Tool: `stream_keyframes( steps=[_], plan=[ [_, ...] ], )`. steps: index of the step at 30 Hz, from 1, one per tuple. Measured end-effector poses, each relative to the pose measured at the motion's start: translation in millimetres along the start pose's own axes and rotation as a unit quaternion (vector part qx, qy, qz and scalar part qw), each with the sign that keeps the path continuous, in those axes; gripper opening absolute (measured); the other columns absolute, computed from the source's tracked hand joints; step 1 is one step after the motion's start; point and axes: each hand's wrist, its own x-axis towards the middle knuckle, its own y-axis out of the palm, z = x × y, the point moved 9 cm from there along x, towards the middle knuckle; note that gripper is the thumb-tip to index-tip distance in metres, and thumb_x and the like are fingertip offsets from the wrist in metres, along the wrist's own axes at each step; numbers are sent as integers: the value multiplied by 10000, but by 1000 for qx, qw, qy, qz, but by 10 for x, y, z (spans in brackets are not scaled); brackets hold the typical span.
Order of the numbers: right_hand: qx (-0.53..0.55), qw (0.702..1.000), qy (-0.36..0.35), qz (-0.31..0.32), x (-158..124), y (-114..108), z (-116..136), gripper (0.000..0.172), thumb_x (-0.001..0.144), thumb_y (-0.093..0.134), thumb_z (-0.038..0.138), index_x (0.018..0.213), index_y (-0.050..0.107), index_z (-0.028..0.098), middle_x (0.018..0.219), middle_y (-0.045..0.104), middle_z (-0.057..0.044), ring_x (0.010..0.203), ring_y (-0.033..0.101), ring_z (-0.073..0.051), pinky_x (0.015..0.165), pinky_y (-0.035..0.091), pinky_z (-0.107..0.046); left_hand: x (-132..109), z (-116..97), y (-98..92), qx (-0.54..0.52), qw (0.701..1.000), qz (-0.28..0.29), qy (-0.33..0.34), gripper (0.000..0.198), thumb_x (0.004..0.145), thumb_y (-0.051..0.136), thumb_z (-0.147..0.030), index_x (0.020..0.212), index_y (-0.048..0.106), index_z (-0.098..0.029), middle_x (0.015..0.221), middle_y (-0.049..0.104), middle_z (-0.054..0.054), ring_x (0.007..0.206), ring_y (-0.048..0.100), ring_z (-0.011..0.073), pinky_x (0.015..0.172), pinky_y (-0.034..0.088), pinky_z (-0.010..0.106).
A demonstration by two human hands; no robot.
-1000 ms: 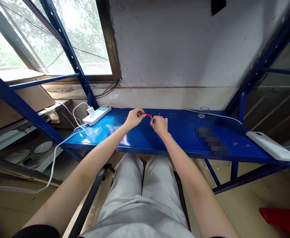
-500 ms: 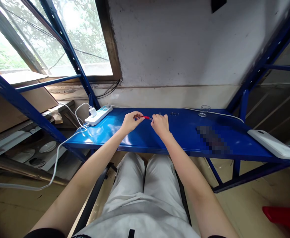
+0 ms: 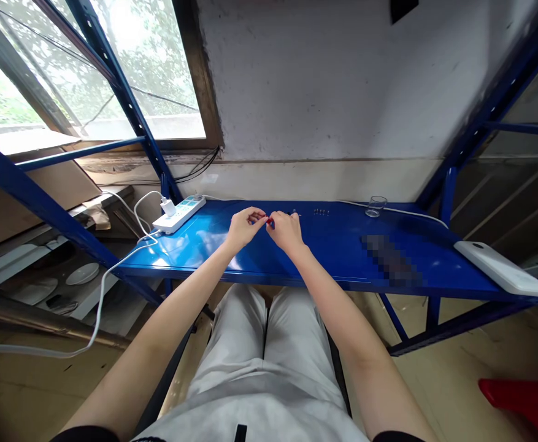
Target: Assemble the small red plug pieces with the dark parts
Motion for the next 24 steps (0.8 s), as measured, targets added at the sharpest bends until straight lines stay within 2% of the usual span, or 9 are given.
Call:
stream_keyframes(
  steps=[4,7,12,15,19,24],
  plan=[
    [81,995,44,42,90,129,-42,123,805,492,258,806,593,188,799,642,-43,719,555,-156,641,310,-267,-53,93,-91,-10,999,-36,-17,163,759,597,-263,891,636,-176,785,658,26,651,574,103,641,472,234],
    [164,976,113,82,186,337,-183,94,757,568,259,791,602,177,797,654,-46,711,569,-149,615,357,-246,-131,262,-283,-18,995,-87,-53,210,812,531,-327,921,624,-174,809,655,38,717,597,117,671,473,237],
    [277,927,201,150,224,811,-296,98,717,625,242,766,609,158,841,667,-72,729,594,-151,596,404,-229,-358,769,-777,-39,970,-199,-135,263,848,443,-378,878,604,-172,767,637,33,694,594,117,651,467,232],
    [293,917,211,170,223,1078,-238,93,706,631,231,756,613,154,838,665,-74,718,597,-153,579,410,-226,-522,1093,-986,-45,952,-250,-173,256,827,464,-382,819,597,-163,710,613,26,639,569,116,619,458,231],
    [258,930,183,189,283,1399,-97,96,702,642,224,769,628,156,849,667,-68,742,603,-151,598,419,-221,-668,1400,-977,-50,945,-246,-212,242,801,488,-370,766,594,-156,664,594,18,582,536,108,590,443,229],
    [230,937,168,202,388,1659,30,116,710,647,244,799,650,170,857,674,-58,750,611,-150,604,417,-218,-730,1565,-857,-54,945,-227,-231,247,790,487,-364,747,601,-150,655,596,21,587,542,110,586,440,226]
  ],
)
